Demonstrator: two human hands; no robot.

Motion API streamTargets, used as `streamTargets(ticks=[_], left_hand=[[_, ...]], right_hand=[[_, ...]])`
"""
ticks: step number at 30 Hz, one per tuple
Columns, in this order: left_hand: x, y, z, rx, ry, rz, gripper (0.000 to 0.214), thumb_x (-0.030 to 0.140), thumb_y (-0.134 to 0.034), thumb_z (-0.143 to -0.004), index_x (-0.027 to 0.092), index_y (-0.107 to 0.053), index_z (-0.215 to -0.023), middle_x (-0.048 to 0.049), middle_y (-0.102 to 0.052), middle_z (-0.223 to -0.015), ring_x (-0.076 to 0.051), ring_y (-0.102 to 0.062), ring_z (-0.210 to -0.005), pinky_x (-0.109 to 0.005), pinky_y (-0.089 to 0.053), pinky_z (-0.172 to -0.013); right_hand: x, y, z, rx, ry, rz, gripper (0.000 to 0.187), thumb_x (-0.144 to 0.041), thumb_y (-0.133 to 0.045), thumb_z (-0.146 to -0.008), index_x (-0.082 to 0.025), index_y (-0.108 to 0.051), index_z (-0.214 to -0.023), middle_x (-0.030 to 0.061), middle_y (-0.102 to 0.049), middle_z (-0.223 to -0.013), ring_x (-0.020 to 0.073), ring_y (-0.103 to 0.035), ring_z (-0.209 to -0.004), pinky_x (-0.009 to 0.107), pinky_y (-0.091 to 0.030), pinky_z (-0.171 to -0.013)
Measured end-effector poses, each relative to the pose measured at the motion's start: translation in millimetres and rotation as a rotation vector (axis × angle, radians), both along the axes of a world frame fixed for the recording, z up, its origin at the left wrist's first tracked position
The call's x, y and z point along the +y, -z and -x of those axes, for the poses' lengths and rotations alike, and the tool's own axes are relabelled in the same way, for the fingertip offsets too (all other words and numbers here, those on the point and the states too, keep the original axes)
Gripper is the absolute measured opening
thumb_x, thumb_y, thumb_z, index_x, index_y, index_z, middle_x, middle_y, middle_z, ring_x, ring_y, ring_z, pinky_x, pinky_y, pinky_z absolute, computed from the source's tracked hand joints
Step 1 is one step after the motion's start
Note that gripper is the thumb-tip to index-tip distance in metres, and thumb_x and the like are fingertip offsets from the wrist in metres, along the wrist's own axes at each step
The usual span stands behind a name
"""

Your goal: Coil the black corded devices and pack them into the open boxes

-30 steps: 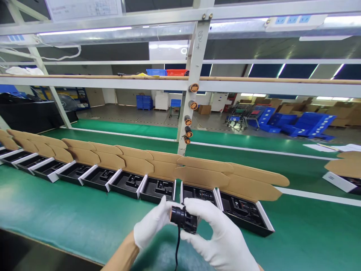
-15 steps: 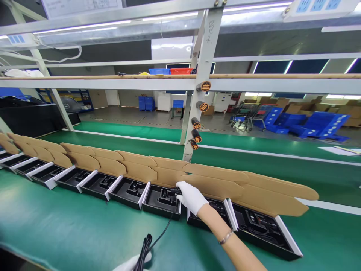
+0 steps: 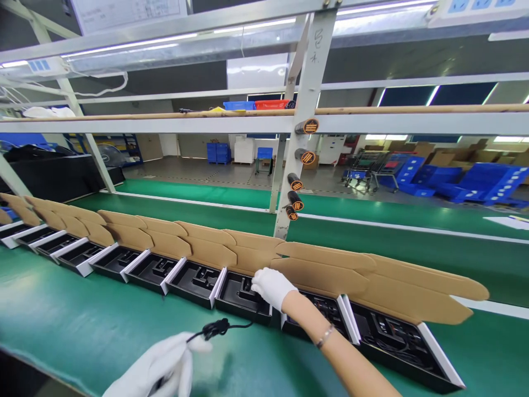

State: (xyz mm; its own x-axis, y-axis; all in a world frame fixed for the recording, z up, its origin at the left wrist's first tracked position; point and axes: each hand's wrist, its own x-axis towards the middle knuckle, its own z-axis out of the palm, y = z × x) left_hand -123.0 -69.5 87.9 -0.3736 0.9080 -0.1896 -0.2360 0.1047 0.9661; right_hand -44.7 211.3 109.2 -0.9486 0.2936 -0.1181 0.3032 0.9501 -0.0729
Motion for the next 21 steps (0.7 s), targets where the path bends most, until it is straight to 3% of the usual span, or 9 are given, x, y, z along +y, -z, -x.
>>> streamTargets(ticks=[3, 4, 6, 8, 12, 14, 17, 19, 21], left_hand=[[19, -34.0, 4, 0.107, 0.122, -0.032, 0.049, 0.056, -0.046, -0.093, 0.017, -0.066, -0.114, -0.003, -0.07, -0.067, -0.005, -0.02, -0.036, -0.024, -0.017, -0.042], [27, -44.4, 7, 0.178, 0.178, -0.027, 0.046, 0.053, -0.043, -0.094, 0.018, -0.066, -0.112, -0.0018, -0.07, -0.066, -0.006, -0.021, -0.035, -0.024, -0.019, -0.042], [47, -59.7, 17, 0.413, 0.237, -0.021, 0.039, 0.049, -0.042, -0.095, 0.021, -0.069, -0.097, -0.0002, -0.07, -0.067, -0.009, -0.032, -0.041, -0.025, -0.03, -0.048], [70, -65.1, 31, 0.671, 0.185, -0.04, 0.037, 0.044, -0.043, -0.094, 0.023, -0.069, -0.077, -0.0005, -0.069, -0.074, -0.013, -0.047, -0.058, -0.026, -0.039, -0.065], [120, -52.3, 51, 0.784, 0.084, -0.055, 0.025, 0.04, -0.05, -0.088, 0.024, -0.069, -0.084, -0.0031, -0.067, -0.094, -0.021, -0.055, -0.092, -0.03, -0.038, -0.089], [141, -43.8, 50, 0.733, 0.19, -0.042, 0.034, 0.047, -0.046, -0.089, 0.023, -0.068, -0.083, -0.0034, -0.068, -0.086, -0.022, -0.059, -0.086, -0.032, -0.042, -0.088], [158, -37.0, 46, 0.647, 0.393, -0.017, 0.058, 0.058, -0.026, -0.094, 0.022, -0.067, -0.075, -0.0022, -0.065, -0.064, -0.02, -0.061, -0.07, -0.031, -0.048, -0.076], [163, -34.5, 49, 0.627, 0.48, 0.011, 0.061, 0.061, -0.022, -0.094, 0.022, -0.068, -0.084, -0.0007, -0.063, -0.062, -0.017, -0.058, -0.06, -0.029, -0.048, -0.066], [166, -29.3, 61, 0.65, 0.534, 0.054, 0.054, 0.062, -0.032, -0.092, 0.022, -0.068, -0.098, -0.0001, -0.068, -0.071, -0.014, -0.053, -0.053, -0.026, -0.045, -0.056]], right_hand=[[-22, -27.0, -19, 0.239, -0.261, 0.243, 0.072, -0.046, -0.08, -0.073, -0.022, -0.055, -0.136, 0.0087, -0.063, -0.127, 0.0263, -0.061, -0.113, 0.034, -0.049, -0.095], [-30, -33.3, -26, 0.314, -0.314, 0.322, 0.073, -0.047, -0.082, -0.07, -0.023, -0.056, -0.134, 0.0075, -0.066, -0.122, 0.0252, -0.062, -0.108, 0.034, -0.05, -0.093], [-44, -40.5, -35, 0.415, -0.286, 0.409, 0.044, -0.044, -0.074, -0.078, -0.024, -0.066, -0.116, 0.0043, -0.07, -0.104, 0.0217, -0.065, -0.094, 0.033, -0.051, -0.086], [-49, -41.7, -41, 0.469, -0.141, 0.471, 0.019, -0.038, -0.062, -0.087, -0.024, -0.067, -0.099, 0.0018, -0.071, -0.091, 0.019, -0.066, -0.084, 0.032, -0.052, -0.081], [-36, -30.3, -39, 0.523, 0.028, 0.672, 0.024, -0.027, -0.052, -0.085, -0.024, -0.059, -0.108, -0.0004, -0.071, -0.089, 0.0171, -0.068, -0.079, 0.032, -0.054, -0.08], [-25, -19.3, -36, 0.59, 0.038, 0.615, 0.039, -0.025, -0.05, -0.084, -0.022, -0.054, -0.123, 0.0023, -0.07, -0.1, 0.0185, -0.068, -0.088, 0.034, -0.054, -0.085], [-9, -3.0, -33, 0.607, 0.04, 0.36, 0.045, -0.025, -0.043, -0.091, -0.02, -0.05, -0.134, 0.0063, -0.067, -0.105, 0.0204, -0.065, -0.097, 0.037, -0.052, -0.09], [-2, 3.4, -33, 0.5, 0.069, 0.178, 0.036, -0.026, -0.041, -0.094, -0.019, -0.059, -0.124, 0.0076, -0.065, -0.1, 0.0215, -0.065, -0.093, 0.037, -0.053, -0.085], [0, 6.2, -33, 0.341, 0.125, 0.006, 0.029, -0.029, -0.042, -0.096, -0.018, -0.068, -0.106, 0.0089, -0.065, -0.098, 0.0227, -0.065, -0.089, 0.037, -0.053, -0.08]])
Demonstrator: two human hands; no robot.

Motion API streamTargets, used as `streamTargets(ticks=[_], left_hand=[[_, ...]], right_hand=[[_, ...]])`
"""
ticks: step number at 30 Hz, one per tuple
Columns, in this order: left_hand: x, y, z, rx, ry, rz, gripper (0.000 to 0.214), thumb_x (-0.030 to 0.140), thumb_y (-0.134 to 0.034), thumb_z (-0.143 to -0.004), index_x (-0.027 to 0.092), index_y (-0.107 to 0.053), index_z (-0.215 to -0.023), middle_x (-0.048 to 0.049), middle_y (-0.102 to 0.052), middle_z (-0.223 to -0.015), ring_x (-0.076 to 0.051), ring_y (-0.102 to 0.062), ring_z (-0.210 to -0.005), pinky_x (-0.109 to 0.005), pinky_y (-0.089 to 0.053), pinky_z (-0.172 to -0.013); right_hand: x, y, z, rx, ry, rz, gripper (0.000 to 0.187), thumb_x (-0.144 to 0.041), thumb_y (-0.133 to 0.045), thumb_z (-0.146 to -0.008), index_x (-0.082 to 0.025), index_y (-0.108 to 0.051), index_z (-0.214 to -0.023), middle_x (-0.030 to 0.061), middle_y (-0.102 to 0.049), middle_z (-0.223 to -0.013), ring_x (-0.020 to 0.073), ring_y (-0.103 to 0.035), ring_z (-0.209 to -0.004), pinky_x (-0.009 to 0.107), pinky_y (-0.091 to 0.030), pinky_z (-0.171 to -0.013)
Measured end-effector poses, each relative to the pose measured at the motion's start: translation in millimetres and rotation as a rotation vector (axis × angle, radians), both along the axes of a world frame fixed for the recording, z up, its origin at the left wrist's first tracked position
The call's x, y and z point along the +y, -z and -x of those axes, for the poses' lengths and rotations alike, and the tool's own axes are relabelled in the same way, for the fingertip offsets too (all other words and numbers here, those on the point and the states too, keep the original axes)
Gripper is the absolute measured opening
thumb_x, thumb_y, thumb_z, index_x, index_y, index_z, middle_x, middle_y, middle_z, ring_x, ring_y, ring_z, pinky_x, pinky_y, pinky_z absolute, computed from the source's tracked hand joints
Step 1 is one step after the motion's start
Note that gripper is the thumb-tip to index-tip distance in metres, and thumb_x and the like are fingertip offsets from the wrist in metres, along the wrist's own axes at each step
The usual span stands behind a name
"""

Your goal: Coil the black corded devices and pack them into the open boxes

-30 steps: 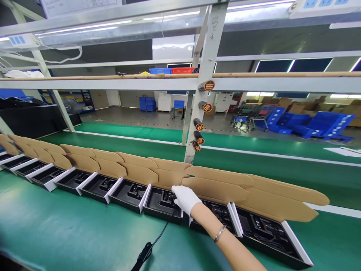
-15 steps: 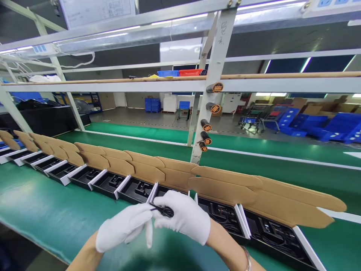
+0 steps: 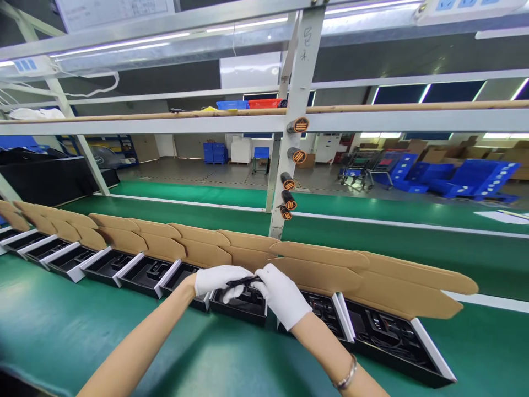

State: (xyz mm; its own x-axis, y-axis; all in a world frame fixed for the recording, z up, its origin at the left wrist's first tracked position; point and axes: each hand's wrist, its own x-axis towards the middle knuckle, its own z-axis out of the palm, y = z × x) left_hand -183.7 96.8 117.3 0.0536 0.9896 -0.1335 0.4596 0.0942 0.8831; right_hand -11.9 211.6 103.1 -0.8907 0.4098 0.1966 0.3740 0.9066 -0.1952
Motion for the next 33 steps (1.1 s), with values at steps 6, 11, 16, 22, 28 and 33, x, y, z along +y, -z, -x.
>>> streamTargets(ticks=[6, 11, 16, 22, 28, 33], left_hand=[[12, 40.8, 27, 0.349, -0.012, 0.077, 0.031, 0.044, -0.058, -0.087, 0.018, -0.07, -0.099, -0.0026, -0.069, -0.079, -0.013, -0.057, -0.058, -0.029, -0.049, -0.06], [1, 70.8, 0, 0.691, -0.069, -0.053, 0.032, 0.04, -0.05, -0.093, 0.019, -0.073, -0.094, -0.0118, -0.069, -0.103, -0.029, -0.06, -0.103, -0.05, -0.044, -0.097], [-16, 89.1, -17, 0.845, -0.033, -0.079, 0.037, 0.039, -0.054, -0.092, 0.029, -0.061, -0.126, -0.0074, -0.066, -0.126, -0.031, -0.06, -0.111, -0.051, -0.049, -0.096], [-16, 102.1, -5, 0.933, -0.002, -0.103, 0.039, 0.036, -0.047, -0.095, 0.028, -0.061, -0.13, -0.0082, -0.064, -0.134, -0.029, -0.064, -0.113, -0.05, -0.054, -0.096], [-21, 136.6, 11, 0.93, -0.084, -0.18, 0.04, 0.05, -0.05, -0.093, 0.039, -0.059, -0.131, -0.0007, -0.063, -0.135, -0.026, -0.063, -0.12, -0.046, -0.054, -0.101], [-23, 151.9, 23, 0.9, -0.102, -0.146, 0.038, 0.059, -0.055, -0.088, 0.048, -0.061, -0.125, 0.0057, -0.064, -0.132, -0.024, -0.063, -0.12, -0.042, -0.055, -0.1]], right_hand=[[-5, 15.8, 22, -0.422, -0.017, -0.163, 0.037, -0.047, -0.056, -0.091, -0.017, -0.076, -0.085, 0.0127, -0.07, -0.093, 0.0259, -0.068, -0.09, 0.035, -0.052, -0.077], [-13, 38.3, 53, -0.49, -0.027, -0.215, 0.032, -0.042, -0.07, -0.082, -0.011, -0.076, -0.075, 0.0179, -0.073, -0.078, 0.0328, -0.07, -0.081, 0.043, -0.052, -0.075], [-13, 22.8, 23, -0.348, -0.015, -0.231, 0.022, -0.034, -0.06, -0.09, -0.02, -0.074, -0.08, 0.0106, -0.074, -0.086, 0.0283, -0.069, -0.086, 0.039, -0.051, -0.08], [31, 52.1, -145, 0.056, 0.497, -0.322, 0.039, -0.034, -0.034, -0.101, -0.021, -0.065, -0.12, 0.0092, -0.074, -0.101, 0.0209, -0.071, -0.074, 0.03, -0.052, -0.062], [99, 115.6, -256, 0.0, 0.628, -0.299, 0.034, -0.032, -0.038, -0.099, -0.02, -0.068, -0.109, 0.0118, -0.073, -0.104, 0.026, -0.07, -0.09, 0.037, -0.056, -0.078], [227, 84.9, -253, -0.064, 0.837, -0.157, 0.031, -0.03, -0.045, -0.097, -0.015, -0.064, -0.115, 0.016, -0.068, -0.115, 0.0282, -0.067, -0.102, 0.037, -0.053, -0.085]])
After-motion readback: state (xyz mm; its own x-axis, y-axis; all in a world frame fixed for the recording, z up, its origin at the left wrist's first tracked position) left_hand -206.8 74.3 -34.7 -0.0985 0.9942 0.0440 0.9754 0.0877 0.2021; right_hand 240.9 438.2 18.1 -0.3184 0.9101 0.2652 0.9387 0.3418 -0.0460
